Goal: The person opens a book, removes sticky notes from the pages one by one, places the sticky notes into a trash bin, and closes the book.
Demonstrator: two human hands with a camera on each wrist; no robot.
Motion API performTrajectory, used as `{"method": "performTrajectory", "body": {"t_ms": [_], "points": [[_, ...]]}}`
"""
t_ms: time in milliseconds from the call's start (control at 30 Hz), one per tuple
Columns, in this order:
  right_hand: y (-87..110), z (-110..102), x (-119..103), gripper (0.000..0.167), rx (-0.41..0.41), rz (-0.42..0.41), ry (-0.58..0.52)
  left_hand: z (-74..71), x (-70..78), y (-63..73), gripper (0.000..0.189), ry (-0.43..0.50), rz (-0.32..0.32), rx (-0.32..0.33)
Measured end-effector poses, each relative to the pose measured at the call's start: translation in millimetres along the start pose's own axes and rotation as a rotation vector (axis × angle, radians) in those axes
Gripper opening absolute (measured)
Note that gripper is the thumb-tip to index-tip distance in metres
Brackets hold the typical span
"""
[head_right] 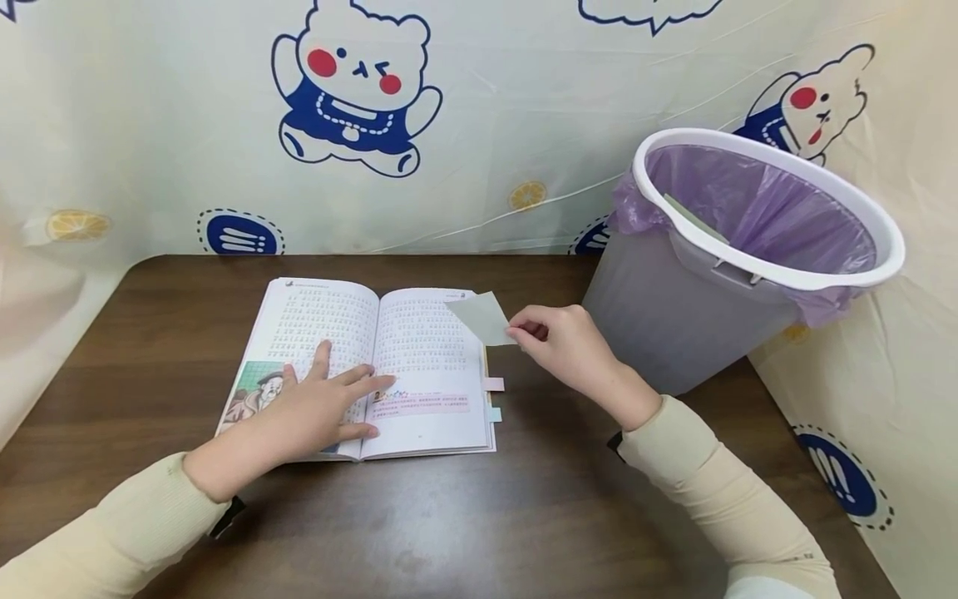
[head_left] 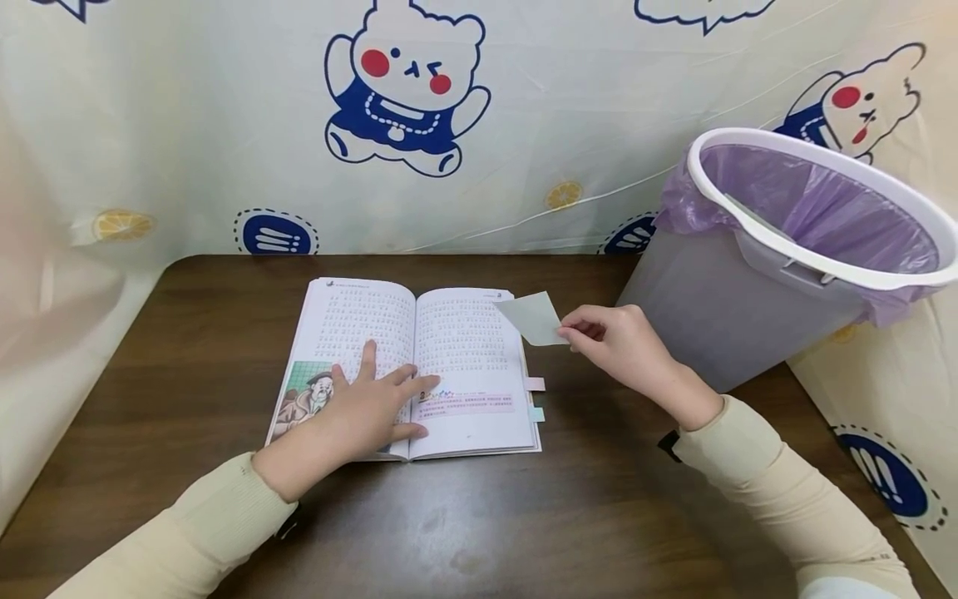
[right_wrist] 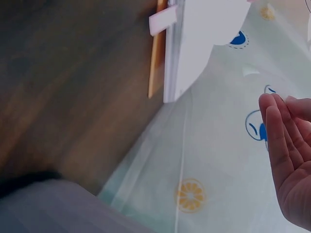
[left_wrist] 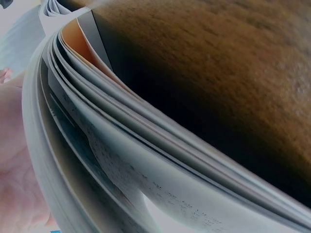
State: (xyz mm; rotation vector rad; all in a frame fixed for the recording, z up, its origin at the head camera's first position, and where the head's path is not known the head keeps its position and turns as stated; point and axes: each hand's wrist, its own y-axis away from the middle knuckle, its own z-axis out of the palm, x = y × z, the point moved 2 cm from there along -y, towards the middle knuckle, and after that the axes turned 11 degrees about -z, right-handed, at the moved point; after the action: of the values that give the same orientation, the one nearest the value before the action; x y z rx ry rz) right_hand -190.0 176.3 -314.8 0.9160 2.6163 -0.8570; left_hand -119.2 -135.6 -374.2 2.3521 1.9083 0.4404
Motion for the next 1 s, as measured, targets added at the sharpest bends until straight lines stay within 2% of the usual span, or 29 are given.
{"method": "performTrajectory", "body": {"t_ms": [533, 833, 1000], "points": [[-15.6, -41, -15, 0.009, 0.085, -0.097, 0.051, 0.3, -0.6, 1.6, 0.067, 0.002, 0.006, 0.017], [-16.6, -59, -21, 0.009, 0.128, -0.104, 0.017, 2.8, 0.1, -0.4, 0.067, -0.002, 0.001, -0.002], [-18.2, -75, -24, 0.008, 0.167, -0.106, 0.059, 2.9, 0.5, -1.1, 0.068, 0.003, -0.002, 0.001]]}}
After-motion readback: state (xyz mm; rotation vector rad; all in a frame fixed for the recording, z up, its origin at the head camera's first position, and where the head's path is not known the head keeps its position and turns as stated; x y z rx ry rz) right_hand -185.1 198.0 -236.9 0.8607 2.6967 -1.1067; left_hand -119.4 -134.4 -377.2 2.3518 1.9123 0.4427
